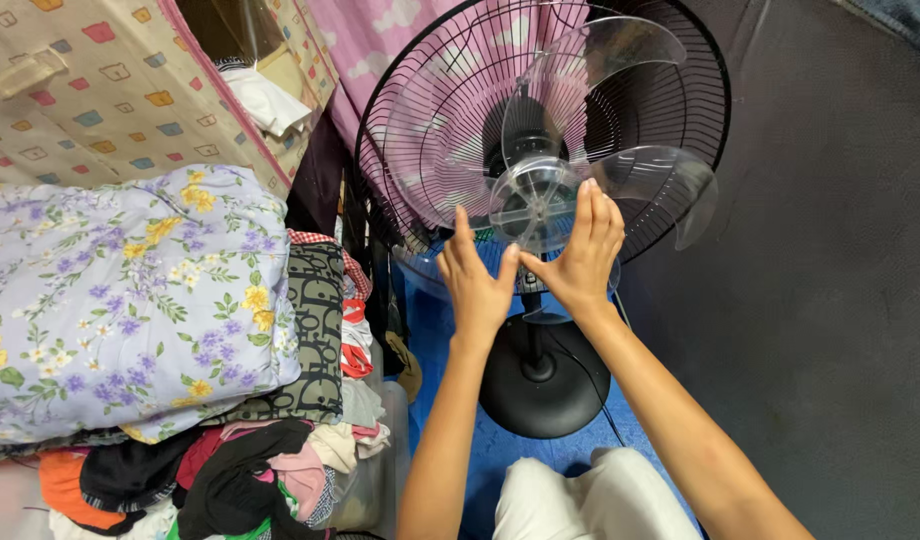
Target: The person reassembles an electric fan by hand. They attach the front grille, secure it with a central nut, and then install the fan blade onto the motor shaft.
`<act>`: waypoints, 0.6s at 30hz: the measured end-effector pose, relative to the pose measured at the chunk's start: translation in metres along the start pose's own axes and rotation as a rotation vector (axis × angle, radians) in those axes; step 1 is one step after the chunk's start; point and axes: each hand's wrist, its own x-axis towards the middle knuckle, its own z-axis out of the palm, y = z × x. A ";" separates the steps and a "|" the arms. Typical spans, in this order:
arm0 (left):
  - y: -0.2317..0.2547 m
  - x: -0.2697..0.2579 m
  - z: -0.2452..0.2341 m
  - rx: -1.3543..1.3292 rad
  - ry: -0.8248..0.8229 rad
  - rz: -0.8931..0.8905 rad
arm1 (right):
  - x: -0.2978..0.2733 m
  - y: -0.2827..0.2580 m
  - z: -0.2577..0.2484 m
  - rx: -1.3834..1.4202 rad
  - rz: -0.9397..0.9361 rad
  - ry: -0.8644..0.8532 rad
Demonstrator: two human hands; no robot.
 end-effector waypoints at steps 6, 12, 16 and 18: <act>-0.009 0.004 -0.016 -0.007 0.007 -0.053 | 0.003 0.005 0.008 0.003 -0.027 0.029; -0.011 0.014 -0.023 0.010 0.067 -0.015 | 0.003 0.006 0.005 0.005 0.020 0.002; -0.011 0.022 -0.028 0.060 0.095 0.018 | 0.003 0.006 0.003 0.033 0.050 -0.027; -0.009 0.030 -0.032 0.081 0.121 0.028 | 0.004 0.007 0.004 0.044 0.044 -0.030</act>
